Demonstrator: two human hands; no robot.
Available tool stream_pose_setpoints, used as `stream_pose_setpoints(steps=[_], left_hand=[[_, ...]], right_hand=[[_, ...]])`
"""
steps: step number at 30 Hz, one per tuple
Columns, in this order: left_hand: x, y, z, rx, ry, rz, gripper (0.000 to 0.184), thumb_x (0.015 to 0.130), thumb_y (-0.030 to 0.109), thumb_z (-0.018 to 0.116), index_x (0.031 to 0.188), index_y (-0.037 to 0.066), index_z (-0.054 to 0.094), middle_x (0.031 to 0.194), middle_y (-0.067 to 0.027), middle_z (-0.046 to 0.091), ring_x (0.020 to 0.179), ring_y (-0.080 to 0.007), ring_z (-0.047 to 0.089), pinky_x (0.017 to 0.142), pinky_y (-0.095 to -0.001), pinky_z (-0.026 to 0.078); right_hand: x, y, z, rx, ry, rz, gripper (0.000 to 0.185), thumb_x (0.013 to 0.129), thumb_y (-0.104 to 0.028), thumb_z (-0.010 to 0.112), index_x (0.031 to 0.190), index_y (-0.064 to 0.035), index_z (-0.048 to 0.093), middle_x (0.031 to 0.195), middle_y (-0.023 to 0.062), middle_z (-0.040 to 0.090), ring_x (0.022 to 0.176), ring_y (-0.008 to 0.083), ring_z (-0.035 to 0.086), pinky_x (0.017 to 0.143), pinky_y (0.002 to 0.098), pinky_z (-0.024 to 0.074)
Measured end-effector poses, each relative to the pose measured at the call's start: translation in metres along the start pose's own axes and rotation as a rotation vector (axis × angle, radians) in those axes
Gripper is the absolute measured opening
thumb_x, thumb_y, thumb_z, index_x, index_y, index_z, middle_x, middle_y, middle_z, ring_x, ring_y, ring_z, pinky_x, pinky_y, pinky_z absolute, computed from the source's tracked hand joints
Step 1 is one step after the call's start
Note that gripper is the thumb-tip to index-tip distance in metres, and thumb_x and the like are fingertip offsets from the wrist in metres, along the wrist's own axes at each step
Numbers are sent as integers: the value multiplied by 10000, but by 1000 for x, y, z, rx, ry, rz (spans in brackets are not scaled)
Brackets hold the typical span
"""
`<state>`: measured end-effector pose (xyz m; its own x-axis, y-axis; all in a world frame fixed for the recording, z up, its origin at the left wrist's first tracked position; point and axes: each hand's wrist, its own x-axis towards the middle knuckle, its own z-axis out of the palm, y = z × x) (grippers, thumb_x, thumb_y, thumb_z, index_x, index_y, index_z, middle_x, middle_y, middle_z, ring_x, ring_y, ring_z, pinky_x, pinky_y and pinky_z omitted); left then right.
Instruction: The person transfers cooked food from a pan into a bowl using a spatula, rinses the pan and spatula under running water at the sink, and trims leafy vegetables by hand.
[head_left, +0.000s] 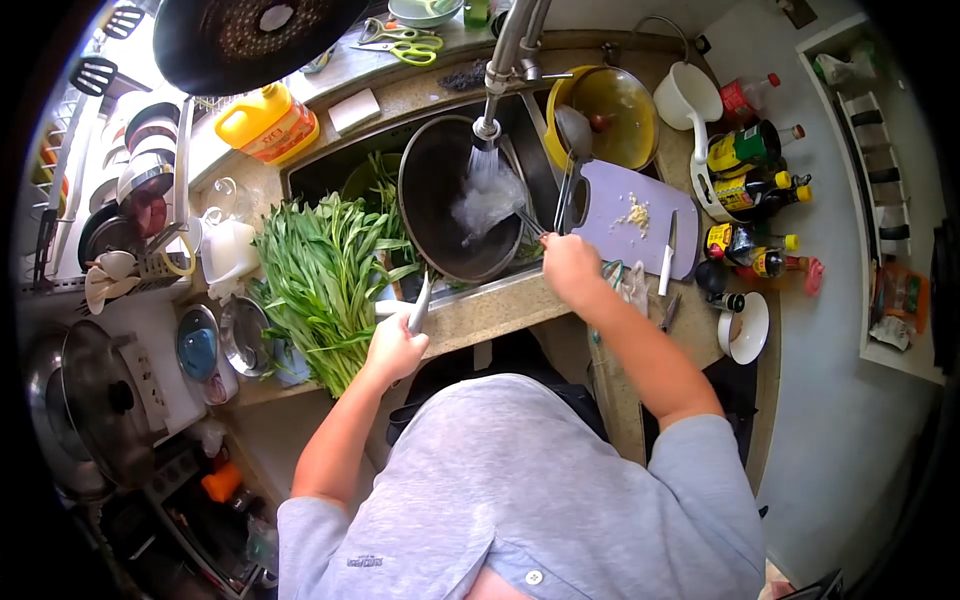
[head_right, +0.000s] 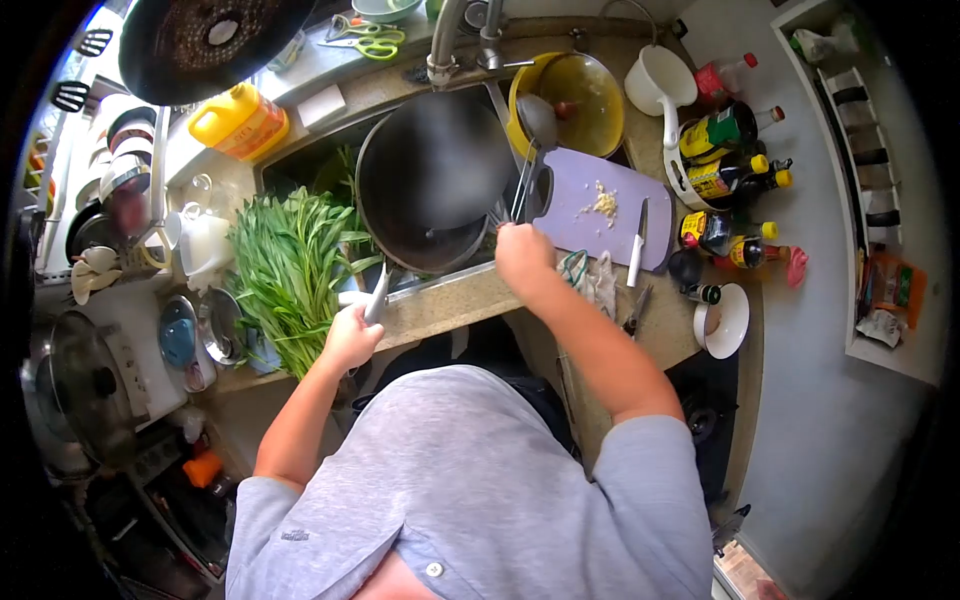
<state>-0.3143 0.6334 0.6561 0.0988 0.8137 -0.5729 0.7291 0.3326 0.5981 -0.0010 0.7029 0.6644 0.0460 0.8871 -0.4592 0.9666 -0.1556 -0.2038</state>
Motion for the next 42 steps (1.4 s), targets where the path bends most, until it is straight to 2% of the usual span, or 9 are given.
stream_pose_setpoints(steps=[3,13,16,18,31,36,39,41,42], left_hand=[[-10,15,-19,168,39,18,275,735,135,644,950,-37,634,795,-241,670,784,-404,668,738,-459,524],[-28,56,-65,573,207,73,222,767,143,636,938,7,596,802,-213,675,800,-402,663,745,-492,518],[-32,62,-68,617,235,78,205,771,147,638,915,17,573,785,-202,666,782,-396,662,729,-490,520],[-32,63,-69,669,279,97,198,774,152,640,904,20,567,783,-197,663,776,-397,660,724,-490,519],[-27,65,-64,656,323,92,213,778,164,646,924,22,584,803,-192,672,802,-385,665,748,-482,523],[-33,58,-69,422,224,34,263,762,154,626,963,-15,635,826,-229,676,805,-390,659,753,-473,509],[-40,35,-72,152,127,-43,247,763,114,612,953,-43,618,738,-153,652,627,-272,637,601,-402,500],[-42,21,-67,-254,-33,-153,213,776,63,601,958,-48,588,660,-36,570,479,-113,532,429,-286,432],[-41,14,-61,-326,-68,-165,172,789,50,626,938,-20,576,620,-17,549,430,-98,496,396,-265,410]], right_hand=[[-1,1,28,-44,271,-36,341,898,-101,547,1232,-83,613,929,185,656,792,366,696,693,432,569],[-58,15,-6,18,474,-53,303,883,-65,563,1174,-64,646,888,159,608,720,343,676,624,426,556],[-64,12,-14,28,502,-38,342,876,-73,573,1207,-120,643,874,147,588,721,349,656,621,441,536],[-70,10,-24,-69,540,-77,234,893,-88,578,1113,-64,654,870,135,612,689,304,682,590,385,558],[-72,17,-36,-117,537,-110,197,907,-93,569,1081,-63,657,861,129,622,697,284,693,588,364,566],[-76,32,-52,204,353,-163,201,857,-127,614,1036,-74,690,773,188,636,728,373,653,658,464,518],[-75,31,-67,482,213,-142,149,851,-178,633,866,-40,685,692,211,631,713,395,646,643,487,497],[-76,20,-77,437,157,-121,158,855,-190,631,858,-42,688,728,211,654,732,404,655,680,494,514],[-75,14,-80,398,106,-94,169,860,-202,630,850,-45,691,764,212,677,751,414,663,718,502,532]])
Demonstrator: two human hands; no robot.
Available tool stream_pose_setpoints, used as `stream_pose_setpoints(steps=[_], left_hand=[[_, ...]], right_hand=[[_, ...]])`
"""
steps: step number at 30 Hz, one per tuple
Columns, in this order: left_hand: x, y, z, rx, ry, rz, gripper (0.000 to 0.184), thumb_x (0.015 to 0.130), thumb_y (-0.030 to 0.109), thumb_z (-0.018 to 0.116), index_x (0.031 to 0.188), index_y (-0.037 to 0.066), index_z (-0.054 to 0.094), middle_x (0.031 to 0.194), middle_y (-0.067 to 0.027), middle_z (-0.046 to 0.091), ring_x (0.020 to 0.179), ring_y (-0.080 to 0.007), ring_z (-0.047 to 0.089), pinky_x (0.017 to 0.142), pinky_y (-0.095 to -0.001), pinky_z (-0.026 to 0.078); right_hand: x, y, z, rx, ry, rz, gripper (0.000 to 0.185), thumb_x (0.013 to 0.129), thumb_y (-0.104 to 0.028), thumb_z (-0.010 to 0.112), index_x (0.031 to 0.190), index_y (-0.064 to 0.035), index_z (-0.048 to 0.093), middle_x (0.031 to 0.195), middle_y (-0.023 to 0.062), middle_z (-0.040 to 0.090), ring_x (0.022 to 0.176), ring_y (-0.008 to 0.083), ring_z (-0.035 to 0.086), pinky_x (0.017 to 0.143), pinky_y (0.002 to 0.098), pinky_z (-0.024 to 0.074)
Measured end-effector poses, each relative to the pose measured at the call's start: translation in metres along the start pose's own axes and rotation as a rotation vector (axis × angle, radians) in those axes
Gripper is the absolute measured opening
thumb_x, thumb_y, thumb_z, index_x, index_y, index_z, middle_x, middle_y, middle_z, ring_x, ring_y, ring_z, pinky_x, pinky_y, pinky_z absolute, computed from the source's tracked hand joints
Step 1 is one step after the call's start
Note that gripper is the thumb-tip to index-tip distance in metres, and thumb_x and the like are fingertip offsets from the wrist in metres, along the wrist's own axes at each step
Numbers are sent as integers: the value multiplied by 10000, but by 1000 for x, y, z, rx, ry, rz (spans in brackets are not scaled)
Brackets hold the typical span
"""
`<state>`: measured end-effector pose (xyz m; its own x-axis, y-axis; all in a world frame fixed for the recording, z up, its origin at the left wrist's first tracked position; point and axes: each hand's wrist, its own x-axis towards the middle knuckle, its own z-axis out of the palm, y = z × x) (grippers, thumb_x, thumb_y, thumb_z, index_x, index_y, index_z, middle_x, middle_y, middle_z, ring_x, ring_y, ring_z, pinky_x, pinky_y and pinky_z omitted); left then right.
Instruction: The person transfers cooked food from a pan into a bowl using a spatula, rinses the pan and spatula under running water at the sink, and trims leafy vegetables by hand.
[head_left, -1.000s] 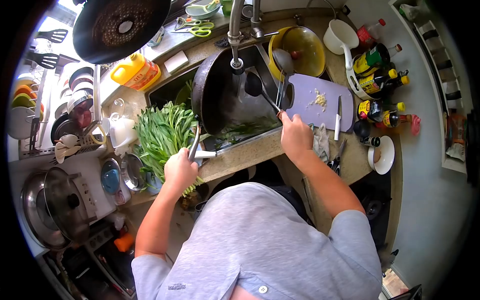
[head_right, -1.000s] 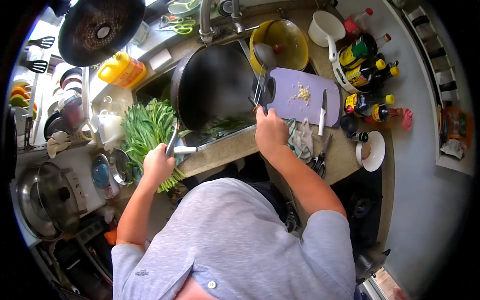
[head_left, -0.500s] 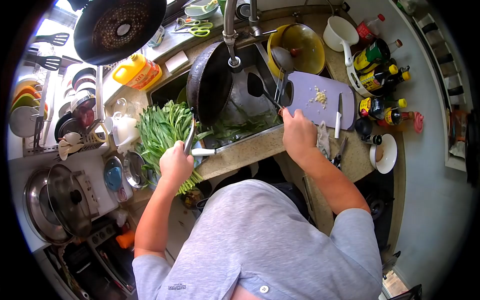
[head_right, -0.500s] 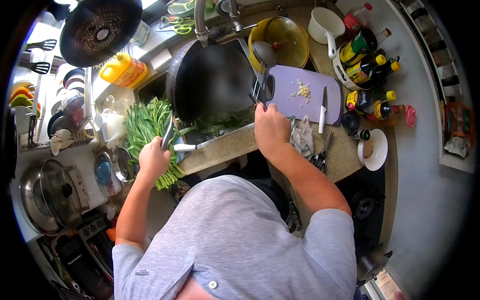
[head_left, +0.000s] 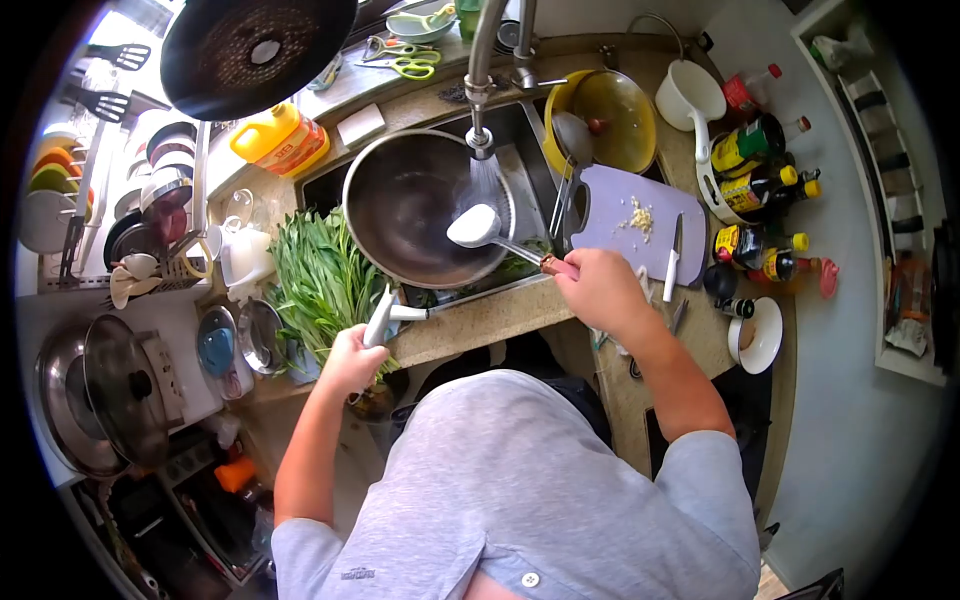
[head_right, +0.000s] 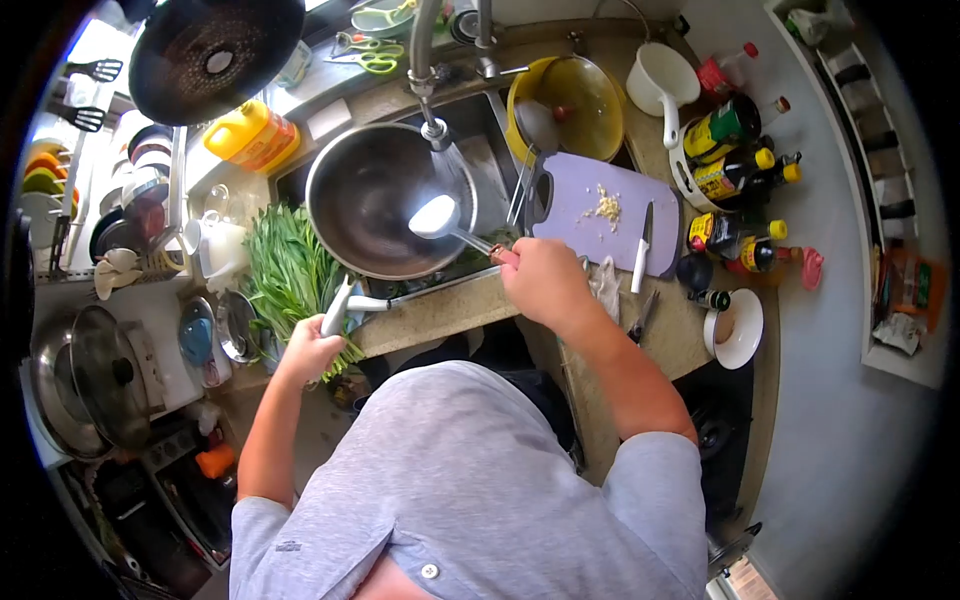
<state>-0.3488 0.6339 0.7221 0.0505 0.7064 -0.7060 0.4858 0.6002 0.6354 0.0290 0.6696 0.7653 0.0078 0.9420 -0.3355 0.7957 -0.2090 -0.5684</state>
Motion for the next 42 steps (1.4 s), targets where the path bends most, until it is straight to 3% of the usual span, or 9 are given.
stream_pose_setpoints(steps=[9,14,20,26,28,31,33,36,42], left_hand=[[36,-56,67,-449,-279,76,178,803,48,706,837,51,531,592,-10,526,425,-109,497,392,-273,399],[59,-58,94,-537,-407,136,193,818,60,688,853,82,500,587,-12,524,429,-110,501,402,-266,395],[82,-52,120,-601,-467,244,167,830,62,661,846,79,496,615,-3,525,453,-98,505,420,-273,424],[102,-65,128,-496,-222,256,125,766,82,613,870,58,547,647,7,537,491,-100,500,464,-288,431],[104,-66,123,-264,102,504,113,750,89,613,838,41,560,645,12,530,528,-111,494,520,-308,432],[77,-47,95,-157,183,420,135,732,96,615,841,21,585,644,-68,569,556,-178,525,577,-340,456],[71,-48,79,72,268,390,215,733,116,635,925,19,631,688,-176,627,607,-300,616,623,-388,502],[51,-40,62,185,411,421,252,725,129,648,944,6,637,700,-183,633,632,-316,637,633,-392,508],[12,-25,36,472,556,347,219,746,112,672,953,65,617,727,-184,657,687,-399,647,635,-472,516]], right_hand=[[64,-29,24,-417,167,-109,197,880,-95,544,999,-63,698,852,203,687,830,380,687,749,462,554],[87,-46,39,-477,201,-224,217,859,-146,615,1053,-119,708,830,178,669,779,385,663,702,476,537],[64,-67,-3,-223,-47,-255,182,866,-197,624,944,-93,751,826,173,698,794,372,672,731,432,532],[37,-56,-90,-192,-259,-55,197,828,-161,683,1002,-99,752,830,162,705,774,329,677,722,389,529],[38,-48,-95,-186,-255,-63,216,821,-149,682,1021,-108,753,837,159,708,779,324,680,724,385,531],[35,-38,-88,-316,-56,-70,273,789,-95,703,1057,-47,731,898,181,719,820,279,710,741,319,539],[39,-18,-65,-504,167,-218,243,823,-143,680,1060,-118,726,836,146,675,755,325,672,672,410,529],[35,8,-45,-600,365,-350,227,854,-151,654,1077,-164,688,793,111,597,673,340,631,591,457,508],[51,20,-87,-744,602,-375,134,917,-151,582,1005,-98,668,834,87,596,699,280,647,600,400,520]])
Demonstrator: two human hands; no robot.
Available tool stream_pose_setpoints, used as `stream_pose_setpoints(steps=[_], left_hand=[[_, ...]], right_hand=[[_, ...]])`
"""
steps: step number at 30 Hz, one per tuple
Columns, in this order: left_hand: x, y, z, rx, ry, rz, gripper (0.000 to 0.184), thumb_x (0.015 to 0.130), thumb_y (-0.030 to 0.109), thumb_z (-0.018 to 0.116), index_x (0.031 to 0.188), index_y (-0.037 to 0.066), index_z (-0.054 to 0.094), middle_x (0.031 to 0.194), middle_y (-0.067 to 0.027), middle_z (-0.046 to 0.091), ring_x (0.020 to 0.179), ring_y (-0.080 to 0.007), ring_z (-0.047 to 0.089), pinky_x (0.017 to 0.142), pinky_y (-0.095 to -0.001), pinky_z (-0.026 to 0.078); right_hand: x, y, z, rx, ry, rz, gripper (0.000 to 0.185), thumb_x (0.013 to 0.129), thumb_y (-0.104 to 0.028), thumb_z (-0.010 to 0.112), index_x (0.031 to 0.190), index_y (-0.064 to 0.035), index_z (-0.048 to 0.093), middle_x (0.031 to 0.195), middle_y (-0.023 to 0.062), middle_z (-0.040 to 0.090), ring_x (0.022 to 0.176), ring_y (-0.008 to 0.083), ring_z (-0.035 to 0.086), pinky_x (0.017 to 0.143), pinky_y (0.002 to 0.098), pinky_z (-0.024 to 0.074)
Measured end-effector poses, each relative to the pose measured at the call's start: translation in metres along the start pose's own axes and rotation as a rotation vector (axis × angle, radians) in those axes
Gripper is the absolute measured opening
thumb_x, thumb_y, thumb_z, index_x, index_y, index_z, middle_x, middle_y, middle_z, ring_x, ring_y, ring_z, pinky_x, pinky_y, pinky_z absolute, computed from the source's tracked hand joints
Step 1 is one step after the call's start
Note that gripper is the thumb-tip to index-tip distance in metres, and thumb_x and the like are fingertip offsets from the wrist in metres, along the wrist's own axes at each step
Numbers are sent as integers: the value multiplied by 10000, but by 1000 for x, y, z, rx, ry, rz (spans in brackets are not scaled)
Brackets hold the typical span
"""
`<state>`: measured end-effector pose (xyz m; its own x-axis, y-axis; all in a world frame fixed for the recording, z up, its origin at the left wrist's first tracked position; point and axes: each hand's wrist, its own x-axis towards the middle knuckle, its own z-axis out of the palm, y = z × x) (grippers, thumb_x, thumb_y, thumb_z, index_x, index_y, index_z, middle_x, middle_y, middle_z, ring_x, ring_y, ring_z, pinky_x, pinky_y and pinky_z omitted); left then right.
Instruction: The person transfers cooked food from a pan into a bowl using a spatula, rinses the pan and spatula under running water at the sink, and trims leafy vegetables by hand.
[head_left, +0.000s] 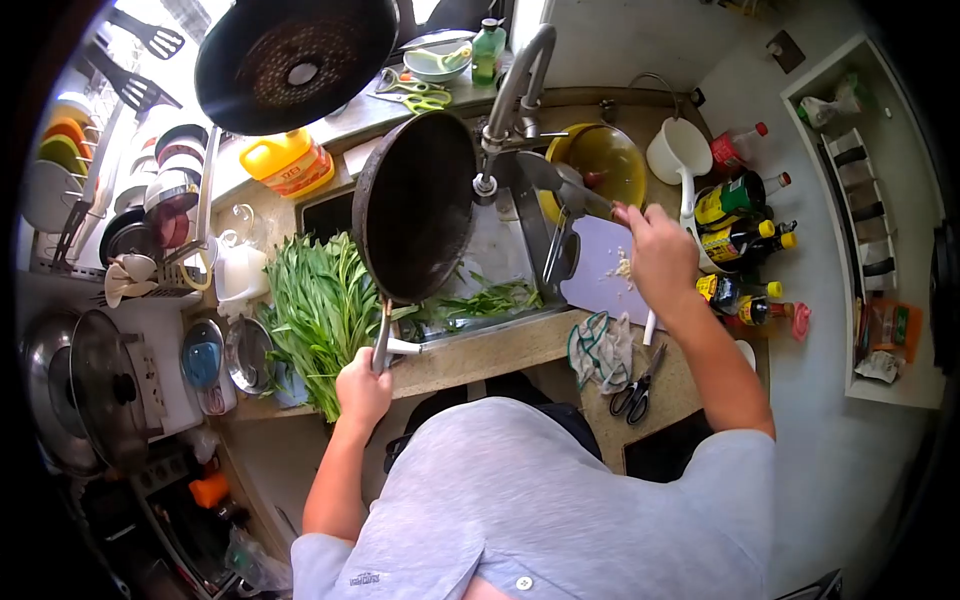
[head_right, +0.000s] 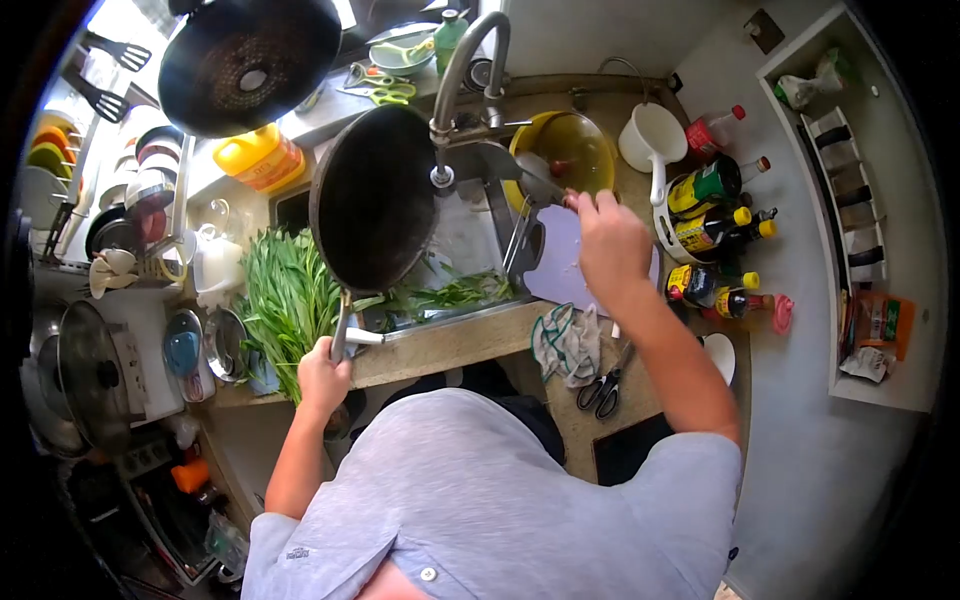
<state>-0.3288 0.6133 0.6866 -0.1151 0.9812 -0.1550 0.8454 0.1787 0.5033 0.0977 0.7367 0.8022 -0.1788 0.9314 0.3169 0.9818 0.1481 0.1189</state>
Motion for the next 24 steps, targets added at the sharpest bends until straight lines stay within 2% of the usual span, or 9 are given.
stream_pose_setpoints(steps=[3,7,10,12,15,24], left_hand=[[-10,4,-13,78,74,37,163,750,82,656,898,62,593,681,-173,619,648,-395,621,597,-473,485],[-25,16,-24,145,143,48,148,748,52,639,879,57,570,672,-178,589,640,-402,598,583,-471,462],[-33,21,-29,180,173,35,138,758,51,638,878,64,570,684,-173,598,640,-394,604,578,-468,467],[-39,24,-33,209,186,30,131,764,53,640,874,69,570,691,-166,607,637,-385,610,572,-465,472],[-41,30,-39,210,251,71,128,765,53,641,871,72,571,685,-160,601,625,-384,603,564,-467,469],[-46,-6,-58,219,302,188,145,762,58,646,889,68,575,685,-164,598,622,-383,602,566,-469,468]], right_hand=[[21,21,2,-113,43,-54,165,966,-218,547,903,-89,629,845,73,594,710,232,649,588,357,520],[31,43,-4,-128,98,-94,176,975,-225,534,891,-93,614,824,70,581,682,230,637,583,363,519],[33,68,-9,-178,127,-89,102,941,-171,563,874,-100,596,825,72,568,700,237,629,603,366,520],[31,83,-15,-137,227,-83,14,879,-97,592,890,-91,585,856,80,562,740,253,623,636,372,518],[23,85,-17,-119,221,-18,102,825,-48,610,917,-76,576,893,88,562,778,269,620,666,378,518],[-35,52,-48,-134,230,86,142,820,-24,605,954,-66,588,915,94,570,787,285,627,679,390,521]])
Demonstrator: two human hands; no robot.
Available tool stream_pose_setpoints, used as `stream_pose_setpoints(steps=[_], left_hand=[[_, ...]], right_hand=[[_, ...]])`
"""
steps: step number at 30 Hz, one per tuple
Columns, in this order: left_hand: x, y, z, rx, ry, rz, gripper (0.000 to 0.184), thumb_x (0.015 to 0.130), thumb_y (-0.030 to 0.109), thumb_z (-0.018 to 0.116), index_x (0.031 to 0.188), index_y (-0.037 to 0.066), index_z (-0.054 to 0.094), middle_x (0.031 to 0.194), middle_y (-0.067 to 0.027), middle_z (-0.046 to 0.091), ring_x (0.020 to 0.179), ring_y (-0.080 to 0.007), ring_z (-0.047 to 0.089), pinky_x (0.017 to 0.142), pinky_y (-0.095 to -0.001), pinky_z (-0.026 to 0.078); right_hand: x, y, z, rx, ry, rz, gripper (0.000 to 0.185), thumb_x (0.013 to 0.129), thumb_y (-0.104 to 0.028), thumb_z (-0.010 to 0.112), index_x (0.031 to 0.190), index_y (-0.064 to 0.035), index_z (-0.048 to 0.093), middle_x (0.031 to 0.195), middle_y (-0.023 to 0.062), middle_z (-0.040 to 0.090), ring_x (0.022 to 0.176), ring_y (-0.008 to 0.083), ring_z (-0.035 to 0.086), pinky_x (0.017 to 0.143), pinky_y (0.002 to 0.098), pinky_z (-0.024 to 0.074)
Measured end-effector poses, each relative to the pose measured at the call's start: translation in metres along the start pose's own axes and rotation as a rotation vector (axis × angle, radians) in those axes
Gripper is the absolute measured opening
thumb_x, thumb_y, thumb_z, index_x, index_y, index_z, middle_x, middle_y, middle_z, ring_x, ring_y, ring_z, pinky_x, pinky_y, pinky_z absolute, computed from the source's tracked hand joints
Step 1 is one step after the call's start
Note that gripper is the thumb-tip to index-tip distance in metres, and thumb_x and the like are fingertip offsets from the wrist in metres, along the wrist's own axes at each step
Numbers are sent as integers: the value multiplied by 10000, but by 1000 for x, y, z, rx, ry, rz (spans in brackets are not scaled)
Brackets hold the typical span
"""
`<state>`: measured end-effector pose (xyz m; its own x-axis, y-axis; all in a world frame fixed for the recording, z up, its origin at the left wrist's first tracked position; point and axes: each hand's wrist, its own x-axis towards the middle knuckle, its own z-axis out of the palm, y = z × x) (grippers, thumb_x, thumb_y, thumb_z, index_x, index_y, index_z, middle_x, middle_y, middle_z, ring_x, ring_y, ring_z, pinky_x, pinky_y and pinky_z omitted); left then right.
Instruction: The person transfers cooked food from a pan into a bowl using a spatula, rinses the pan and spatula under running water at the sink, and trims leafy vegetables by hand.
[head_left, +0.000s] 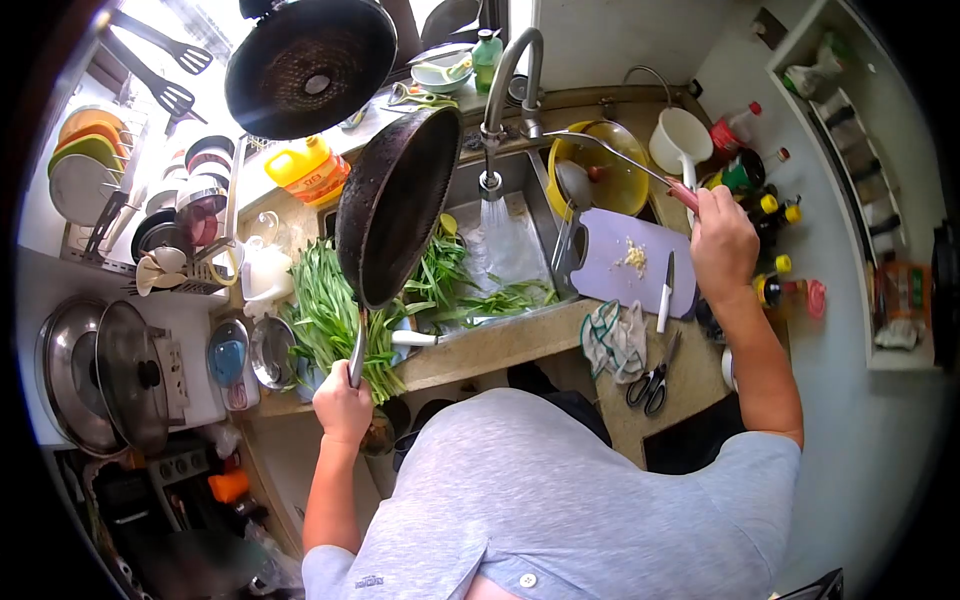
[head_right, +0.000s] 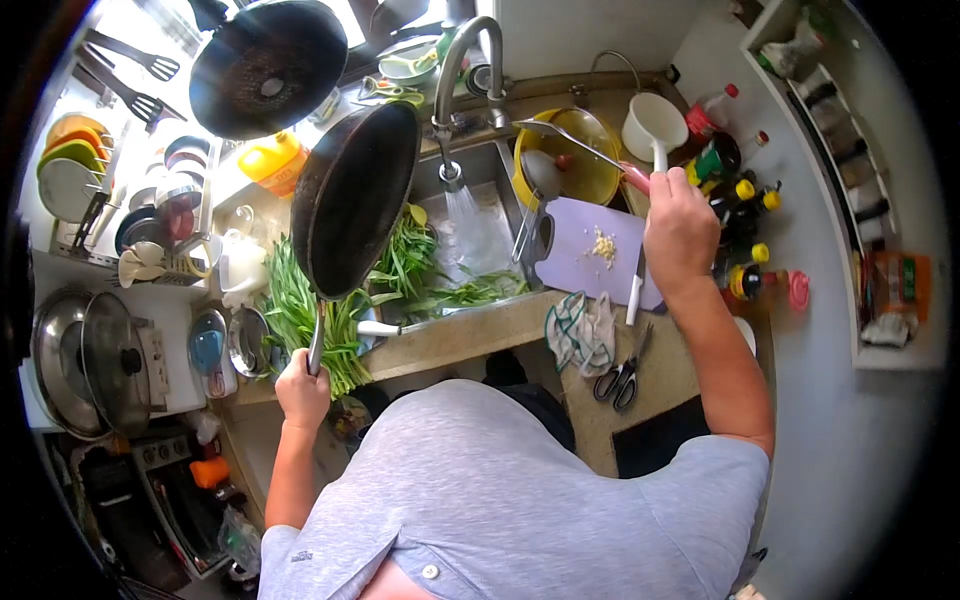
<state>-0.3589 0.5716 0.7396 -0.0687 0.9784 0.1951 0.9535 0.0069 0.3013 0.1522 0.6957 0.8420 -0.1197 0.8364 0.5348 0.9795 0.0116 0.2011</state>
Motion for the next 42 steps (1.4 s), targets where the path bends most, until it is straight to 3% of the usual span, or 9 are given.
stream_pose_setpoints(steps=[6,8,10,12,15,25,32,34,42], left_hand=[[-14,-49,-13,-106,-32,72,135,771,58,644,889,57,579,680,-174,603,623,-391,600,566,-464,466],[-14,-62,-18,-249,-98,33,104,782,61,637,869,33,588,669,-177,602,605,-373,600,571,-427,476],[-12,-76,-27,-431,-215,-9,89,787,62,623,852,8,594,647,-170,587,565,-303,595,574,-387,480],[-14,-93,-29,-655,-366,-18,71,798,7,564,866,-8,578,655,1,551,534,-81,485,496,-250,407],[-24,-78,-45,-846,-651,-166,110,773,18,554,881,-3,548,627,-9,523,458,-93,494,425,-250,412],[-94,83,-35,-841,-1183,245,94,785,37,622,838,27,544,590,-7,532,423,-93,506,394,-258,388],[-205,237,20,-859,-1545,511,110,818,86,610,862,9,544,603,-9,535,448,-94,502,409,-273,405],[-243,275,46,-803,-1512,636,152,818,104,610,882,-21,551,610,-27,552,459,-107,517,425,-287,422],[-344,369,101,-794,-1521,637,264,811,144,649,935,-71,560,629,-64,569,515,-160,580,470,-314,471]], right_hand=[[-62,-53,-71,-20,2,144,148,805,-58,649,948,-51,615,903,113,592,819,322,643,692,414,518],[-91,-77,-100,317,-75,370,186,804,-90,688,970,-11,656,892,131,634,799,321,653,681,382,515],[-127,-108,-119,839,-157,733,250,839,-146,746,1017,26,711,761,65,673,672,137,604,639,304,490],[-156,-147,-148,1256,-281,1027,230,901,-110,710,1095,13,701,812,-6,664,668,44,557,611,205,458],[-200,-208,-178,1577,-180,1126,337,920,-111,693,1228,3,621,902,14,675,730,50,581,631,190,470],[-322,-272,-233,1197,164,1077,332,978,-164,614,1238,-9,479,912,103,633,780,156,620,700,303,501],[-438,-227,-292,803,251,1302,777,906,-332,723,1419,63,295,1018,193,657,751,211,693,652,315,553],[-479,-216,-307,837,251,1464,760,908,-155,726,1464,20,238,1149,183,587,770,124,657,651,260,542],[-622,-221,-318,507,306,1807,705,872,-154,751,1417,28,343,1072,141,633,641,118,639,619,260,518]])
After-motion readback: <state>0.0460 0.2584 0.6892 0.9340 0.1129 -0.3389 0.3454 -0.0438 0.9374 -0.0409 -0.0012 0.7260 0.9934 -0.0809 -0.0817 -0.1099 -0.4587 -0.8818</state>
